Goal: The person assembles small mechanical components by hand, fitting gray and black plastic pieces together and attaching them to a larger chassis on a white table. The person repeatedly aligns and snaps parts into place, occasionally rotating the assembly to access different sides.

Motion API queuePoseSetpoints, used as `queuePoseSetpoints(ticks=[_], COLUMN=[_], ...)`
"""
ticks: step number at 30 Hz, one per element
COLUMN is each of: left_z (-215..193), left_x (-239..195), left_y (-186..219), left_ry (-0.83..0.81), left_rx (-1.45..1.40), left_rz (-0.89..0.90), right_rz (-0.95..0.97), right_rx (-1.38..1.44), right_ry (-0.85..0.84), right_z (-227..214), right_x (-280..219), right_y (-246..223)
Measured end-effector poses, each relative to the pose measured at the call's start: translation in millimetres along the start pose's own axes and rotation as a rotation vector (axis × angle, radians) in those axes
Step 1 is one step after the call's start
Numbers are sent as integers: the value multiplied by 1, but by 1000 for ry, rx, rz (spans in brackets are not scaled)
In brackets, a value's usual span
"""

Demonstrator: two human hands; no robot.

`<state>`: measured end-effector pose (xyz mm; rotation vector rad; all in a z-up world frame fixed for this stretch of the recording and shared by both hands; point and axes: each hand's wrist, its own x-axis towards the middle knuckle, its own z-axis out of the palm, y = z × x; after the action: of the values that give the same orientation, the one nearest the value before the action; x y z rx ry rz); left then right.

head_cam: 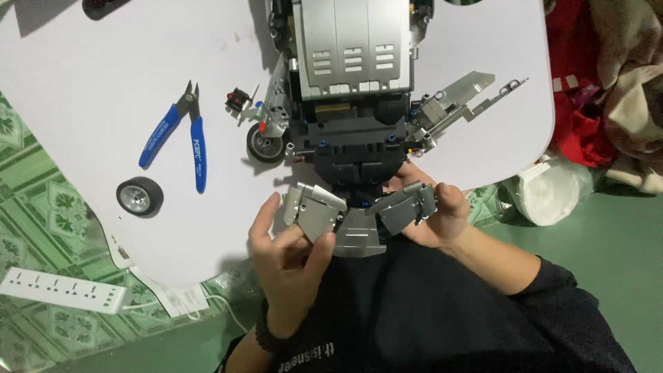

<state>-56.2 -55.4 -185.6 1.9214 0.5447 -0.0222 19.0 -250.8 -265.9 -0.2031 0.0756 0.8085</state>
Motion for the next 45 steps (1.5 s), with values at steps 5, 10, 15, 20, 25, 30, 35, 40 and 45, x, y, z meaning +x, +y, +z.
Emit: queuePoseSetpoints(ticks=[5, 10, 15, 20, 25, 30, 35, 40, 45], left_z=[-2, -8, -11, -14, -20, -22, -22, -23, -20], left_x=[-12, -13, -24, -23, -30, -26, -18, -26, -31], left_y=[-21, -13, -17, -16, -35, -41, -40, -62, -83], left_ry=[139, 166, 181, 35, 56, 91, 194, 168, 138], left_rx=[67, 66, 123, -108, 11, 82, 261, 175, 151], left_rz=[266, 289, 304, 324, 283, 400, 600, 603, 580], right_rz=[-5, -17, -12, -36, -27, -8, -9, 23, -12], right_rx=[18, 8, 56, 31, 24, 97, 32, 101, 104], right_ry=[0, -10, -31, -60, -67, -60, -14, -72, -55], right_z=[-3, -2, -5, 4, 15, 20, 22, 22, 30], right_x=[3, 2, -1, 4, 8, 8, 6, 5, 7], right_y=[11, 14, 18, 19, 19, 18, 15, 15, 17])
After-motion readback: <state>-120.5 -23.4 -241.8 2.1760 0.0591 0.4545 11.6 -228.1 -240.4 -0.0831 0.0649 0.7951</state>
